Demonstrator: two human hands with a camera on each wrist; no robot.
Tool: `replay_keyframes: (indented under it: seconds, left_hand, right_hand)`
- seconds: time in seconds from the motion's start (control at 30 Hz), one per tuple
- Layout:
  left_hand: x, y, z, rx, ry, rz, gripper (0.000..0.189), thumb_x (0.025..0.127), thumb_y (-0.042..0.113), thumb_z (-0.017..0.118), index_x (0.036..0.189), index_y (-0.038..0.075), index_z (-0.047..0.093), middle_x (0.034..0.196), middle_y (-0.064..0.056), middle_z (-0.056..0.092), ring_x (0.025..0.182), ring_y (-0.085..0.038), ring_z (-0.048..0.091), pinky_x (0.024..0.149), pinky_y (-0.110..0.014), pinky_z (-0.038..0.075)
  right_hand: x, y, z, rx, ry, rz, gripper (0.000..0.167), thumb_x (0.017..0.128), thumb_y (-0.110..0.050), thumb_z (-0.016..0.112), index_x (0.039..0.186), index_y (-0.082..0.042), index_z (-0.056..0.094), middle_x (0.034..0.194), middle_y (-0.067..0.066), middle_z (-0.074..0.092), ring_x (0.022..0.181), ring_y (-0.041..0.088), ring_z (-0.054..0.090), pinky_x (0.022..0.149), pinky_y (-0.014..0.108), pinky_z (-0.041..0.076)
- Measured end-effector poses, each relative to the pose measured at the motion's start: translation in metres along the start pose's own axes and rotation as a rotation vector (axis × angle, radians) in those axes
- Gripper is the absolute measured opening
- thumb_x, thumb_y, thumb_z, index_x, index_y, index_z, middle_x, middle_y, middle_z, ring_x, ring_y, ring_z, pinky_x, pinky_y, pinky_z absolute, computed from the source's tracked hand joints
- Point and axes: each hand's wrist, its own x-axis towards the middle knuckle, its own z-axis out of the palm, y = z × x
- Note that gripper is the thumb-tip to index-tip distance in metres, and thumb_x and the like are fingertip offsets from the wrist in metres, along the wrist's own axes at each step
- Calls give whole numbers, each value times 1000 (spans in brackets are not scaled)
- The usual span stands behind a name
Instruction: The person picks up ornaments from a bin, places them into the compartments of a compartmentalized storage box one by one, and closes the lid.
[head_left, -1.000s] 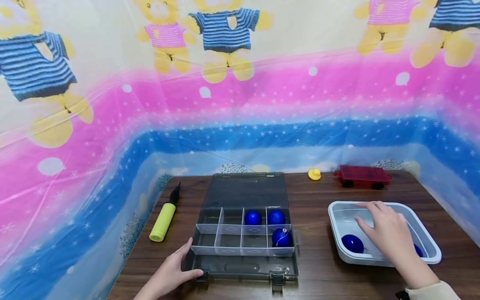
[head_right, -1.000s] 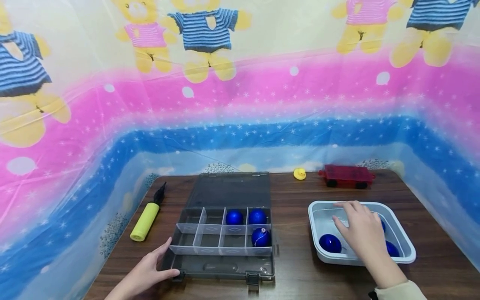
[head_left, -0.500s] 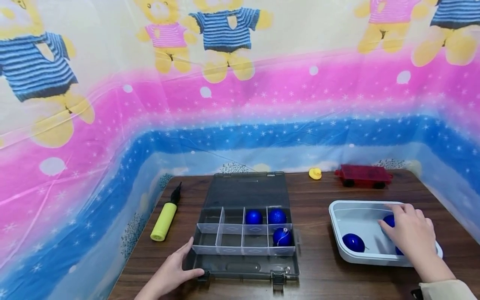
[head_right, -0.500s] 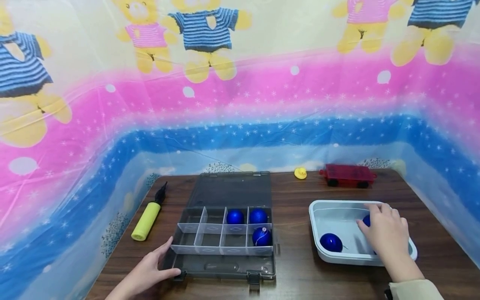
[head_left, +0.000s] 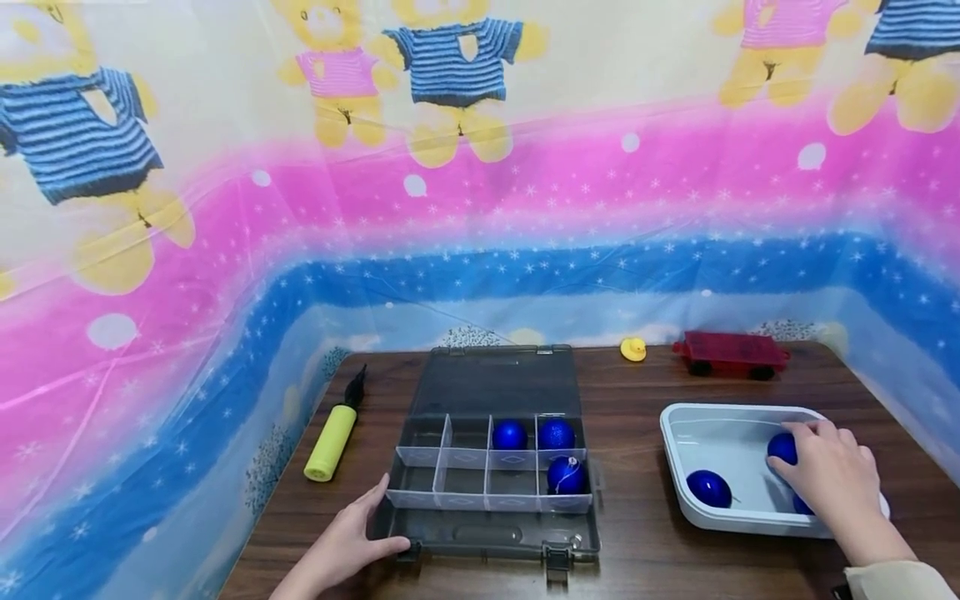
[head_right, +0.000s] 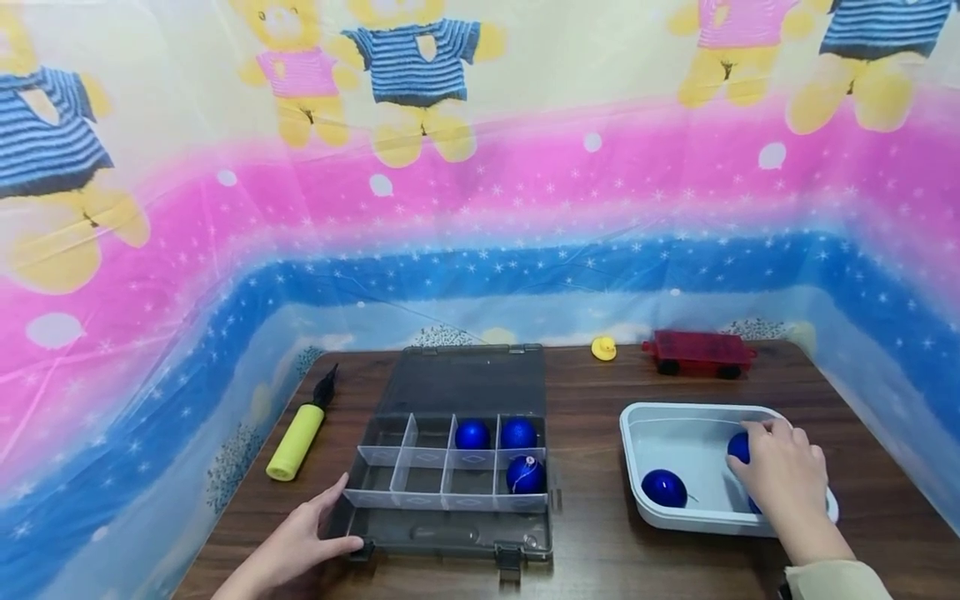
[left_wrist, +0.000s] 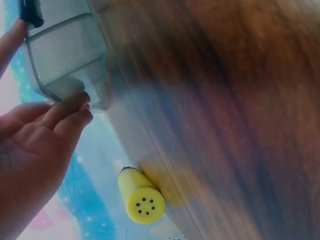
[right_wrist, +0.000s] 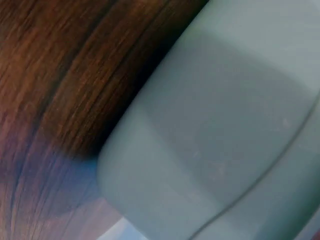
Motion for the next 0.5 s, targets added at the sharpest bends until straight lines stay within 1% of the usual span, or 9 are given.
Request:
replay_keyframes:
  seconds: [0.03,0.07,0.13,0.23,0.37,0.5]
  left_hand:
    - [-1,2,0,-10,-7,-3,98,84,43,72,151,-4,19,149,-33,22,127,-48,38,96,-50,44]
    - [-3,6,0,-40,-5,-7,97,84,41,74,151,-4,20,149,-33,22,127,-49,38,97,-52,42]
    - [-8,16,-1,-90,13,-15,96,82,36,77,150,-6,22,148,-34,23,127,-51,37,96,-56,41]
    - [-11,22,-2,-77,8,-21,96,83,33,76,150,-8,20,148,-35,21,127,-51,36,96,-56,41]
    - [-11,24,-2,-54,12,-21,95,84,31,76,149,-9,19,148,-36,22,126,-51,37,95,-55,42]
    - [-11,23,-2,-68,10,-25,94,84,31,76,149,-9,20,148,-36,22,127,-51,36,96,-56,41]
  right_hand:
    - [0,1,1,-1,-5,3,68,69,-25,87,118,11,55,114,39,43,100,56,39,80,70,35]
    - [1,2,1,-1,-5,5,69,69,-25,87,118,11,55,113,40,43,99,56,39,79,70,36]
    - [2,4,2,-2,-2,5,69,68,-25,87,118,11,55,112,40,44,98,56,40,79,69,36]
    - [4,6,2,-10,5,-8,68,67,-24,88,115,11,56,108,40,46,94,54,43,75,68,38]
    - [6,8,3,-25,-2,-35,64,66,-22,89,112,11,60,106,39,51,89,53,46,72,66,39]
    - [7,9,3,-30,-20,-59,60,67,-19,88,112,9,62,106,37,53,91,54,46,72,66,38]
